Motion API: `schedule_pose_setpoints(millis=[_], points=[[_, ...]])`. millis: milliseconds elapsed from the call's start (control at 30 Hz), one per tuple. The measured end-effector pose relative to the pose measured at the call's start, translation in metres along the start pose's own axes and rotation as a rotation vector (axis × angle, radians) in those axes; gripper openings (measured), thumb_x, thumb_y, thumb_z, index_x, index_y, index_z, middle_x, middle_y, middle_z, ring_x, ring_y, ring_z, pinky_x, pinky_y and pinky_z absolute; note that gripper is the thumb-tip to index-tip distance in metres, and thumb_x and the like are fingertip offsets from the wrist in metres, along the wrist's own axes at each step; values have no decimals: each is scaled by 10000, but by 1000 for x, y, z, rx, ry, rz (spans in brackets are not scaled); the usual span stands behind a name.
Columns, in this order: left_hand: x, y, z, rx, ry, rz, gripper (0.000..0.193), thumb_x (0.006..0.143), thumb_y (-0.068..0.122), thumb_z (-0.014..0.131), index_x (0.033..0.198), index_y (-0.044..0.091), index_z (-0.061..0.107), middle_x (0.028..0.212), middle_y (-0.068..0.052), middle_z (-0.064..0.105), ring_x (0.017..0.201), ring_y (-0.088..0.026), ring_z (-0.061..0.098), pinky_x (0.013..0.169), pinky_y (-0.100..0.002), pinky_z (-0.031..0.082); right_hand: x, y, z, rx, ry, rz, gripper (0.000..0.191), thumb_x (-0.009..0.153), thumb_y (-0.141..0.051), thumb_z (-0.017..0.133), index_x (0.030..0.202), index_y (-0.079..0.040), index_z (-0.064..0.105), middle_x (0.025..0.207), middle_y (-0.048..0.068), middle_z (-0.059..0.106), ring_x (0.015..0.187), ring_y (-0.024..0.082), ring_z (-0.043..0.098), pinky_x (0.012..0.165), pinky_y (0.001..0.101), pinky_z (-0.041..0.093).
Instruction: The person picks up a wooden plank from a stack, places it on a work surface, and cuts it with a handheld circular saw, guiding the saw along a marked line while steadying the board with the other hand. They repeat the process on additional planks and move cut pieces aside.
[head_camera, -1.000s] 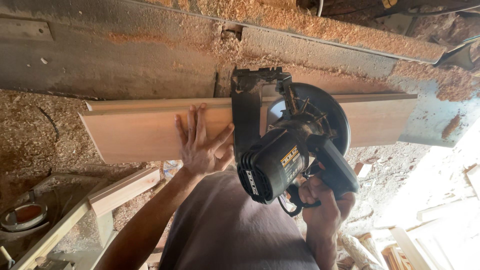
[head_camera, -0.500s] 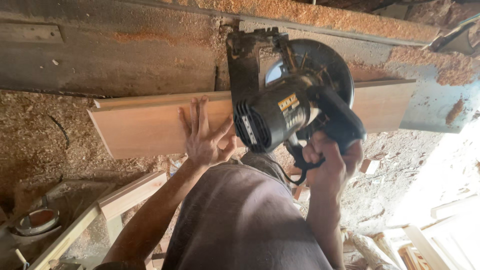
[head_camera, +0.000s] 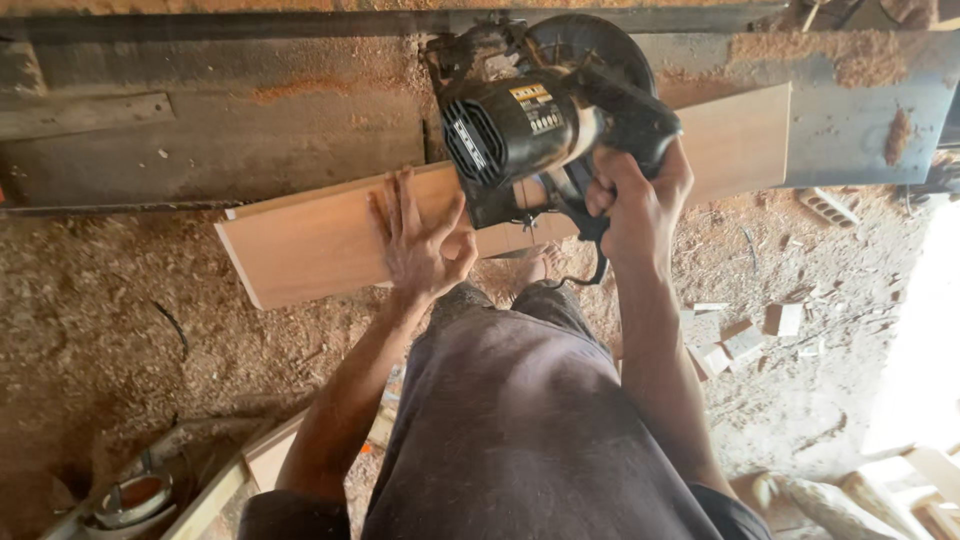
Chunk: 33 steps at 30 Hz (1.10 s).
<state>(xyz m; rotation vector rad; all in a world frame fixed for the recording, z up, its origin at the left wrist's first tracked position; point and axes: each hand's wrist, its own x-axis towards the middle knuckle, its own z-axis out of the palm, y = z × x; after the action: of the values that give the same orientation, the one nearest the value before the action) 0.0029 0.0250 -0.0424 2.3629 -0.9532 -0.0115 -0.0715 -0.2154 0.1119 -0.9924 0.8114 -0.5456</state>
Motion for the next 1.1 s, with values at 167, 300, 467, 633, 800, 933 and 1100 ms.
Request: schedule_pose_setpoints(millis=[167,300,467,633,800,933,1100], points=[[-9,4,-2,57,-36,-13,525,872,479,667,1365,306,714,1689,-246,209,1573,-477,169,1275,-670,81,-1,7,-10,2,-50,-52,193,894,58,649,1064,1,578,747,51,561,511,93,476,434,263,383],[-15,4,1,104,12,20,669,918,540,626,1537,303,529,1685,-224,193,1569,-462,160,1265,-669,78,-2,11,-18,-18,-128,-146,198,907,51,657,1067,-10,558,764,41,576,512,88,477,432,267,401],[-17,7,2,122,33,-32,707,1056,381,484,1651,101,224,1714,-171,239,1608,-403,188,1311,-607,81,-5,15,-21,-87,-75,-134,203,888,32,677,1050,-16,565,698,30,562,469,76,479,394,254,398],[-18,19,-1,151,48,-98,636,1104,254,399,1641,-11,186,1708,-194,253,1598,-387,209,1313,-556,108,-18,18,-28,0,-120,-185,229,909,37,678,1081,-20,538,723,44,567,486,85,484,409,267,416],[-21,20,-2,191,84,-71,638,1104,270,393,1629,-24,181,1708,-211,230,1598,-377,204,1312,-541,113,-81,29,-60,248,23,-130,367,857,37,662,1161,-72,488,752,44,567,496,73,477,407,237,402],[-24,12,5,266,31,-91,630,1101,290,391,1630,8,196,1710,-191,234,1599,-371,199,1309,-526,96,-155,14,-130,-67,139,-60,365,879,26,732,1230,16,634,928,120,647,610,140,553,497,269,436],[-17,13,13,269,-6,-143,651,1082,324,418,1657,86,227,1753,-143,217,1651,-338,165,1359,-523,72,-233,-10,-215,-1011,172,-475,604,816,-54,795,1400,-118,654,1160,124,757,1043,202,743,941,313,584]])
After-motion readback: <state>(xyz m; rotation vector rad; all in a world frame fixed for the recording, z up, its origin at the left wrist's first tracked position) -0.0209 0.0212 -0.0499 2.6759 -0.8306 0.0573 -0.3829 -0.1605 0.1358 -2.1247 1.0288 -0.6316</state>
